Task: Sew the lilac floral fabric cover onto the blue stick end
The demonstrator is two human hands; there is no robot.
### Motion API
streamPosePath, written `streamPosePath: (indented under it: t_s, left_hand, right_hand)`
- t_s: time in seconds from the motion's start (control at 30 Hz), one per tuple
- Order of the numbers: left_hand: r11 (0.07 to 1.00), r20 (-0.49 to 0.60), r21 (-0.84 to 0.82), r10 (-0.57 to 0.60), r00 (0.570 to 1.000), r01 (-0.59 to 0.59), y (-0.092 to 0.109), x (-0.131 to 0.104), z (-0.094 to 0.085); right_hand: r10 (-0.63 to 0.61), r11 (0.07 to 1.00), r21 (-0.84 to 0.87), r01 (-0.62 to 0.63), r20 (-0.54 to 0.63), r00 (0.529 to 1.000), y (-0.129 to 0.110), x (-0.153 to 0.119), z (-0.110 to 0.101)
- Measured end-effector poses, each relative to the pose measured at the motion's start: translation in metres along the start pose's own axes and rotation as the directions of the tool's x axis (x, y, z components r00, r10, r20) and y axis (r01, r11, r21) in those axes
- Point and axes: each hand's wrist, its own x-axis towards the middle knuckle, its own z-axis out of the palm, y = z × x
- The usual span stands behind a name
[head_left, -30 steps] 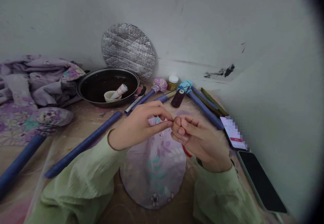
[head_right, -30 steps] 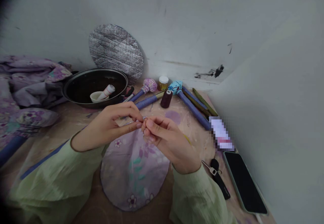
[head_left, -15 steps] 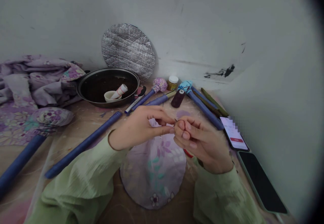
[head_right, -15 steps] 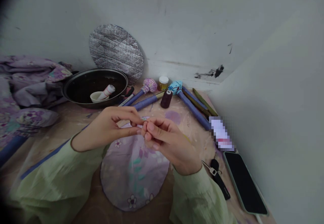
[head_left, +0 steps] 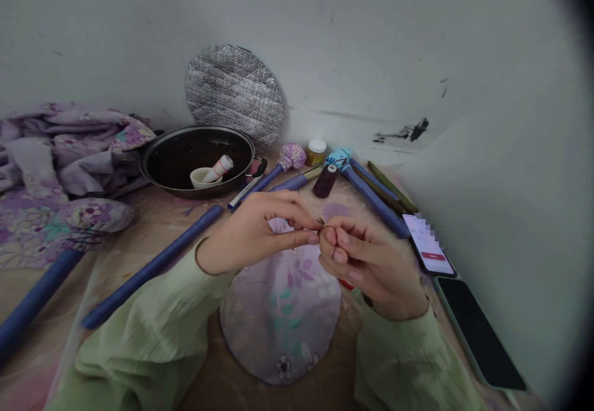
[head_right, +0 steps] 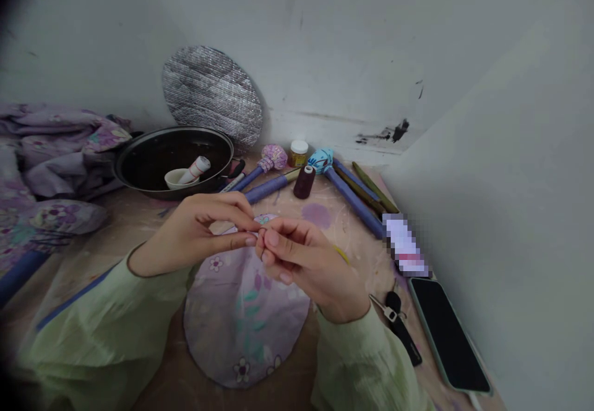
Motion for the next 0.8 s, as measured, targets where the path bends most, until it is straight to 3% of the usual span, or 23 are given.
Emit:
streamPosePath:
  t_s: [0.2,0.43,0.53,0.67,0.8]
  left_hand:
    - [0.998,-0.044,0.052,0.03,0.999,-0.028,0.005,0.002,0.001]
    - [0.995,-0.219,0.086,-0.027,0.975,0.047,0.005,-0.002,-0.015]
    - [0.994,-0.253,0.084,-0.044,0.966,0.067,0.002,-0.004,-0.02]
    - [0.991,-0.272,0.081,-0.082,0.959,0.108,0.0,-0.005,-0.023]
    - [0.982,-0.245,0.1,-0.131,0.961,0.159,0.0,-0.006,-0.027]
  right_hand:
    - [-0.023,0.999,-0.023,0.022,-0.055,0.998,0.001,0.001,0.002]
    - [-0.214,0.961,-0.223,0.163,-0.229,0.949,0.0,0.004,0.001]
    - [-0.334,0.923,-0.293,0.248,-0.292,0.896,0.001,0.005,-0.001]
    - [-0.505,0.851,-0.357,0.386,-0.35,0.789,0.002,0.006,-0.008]
    - [-0.594,0.783,-0.469,0.408,-0.368,0.716,-0.002,0.006,-0.015]
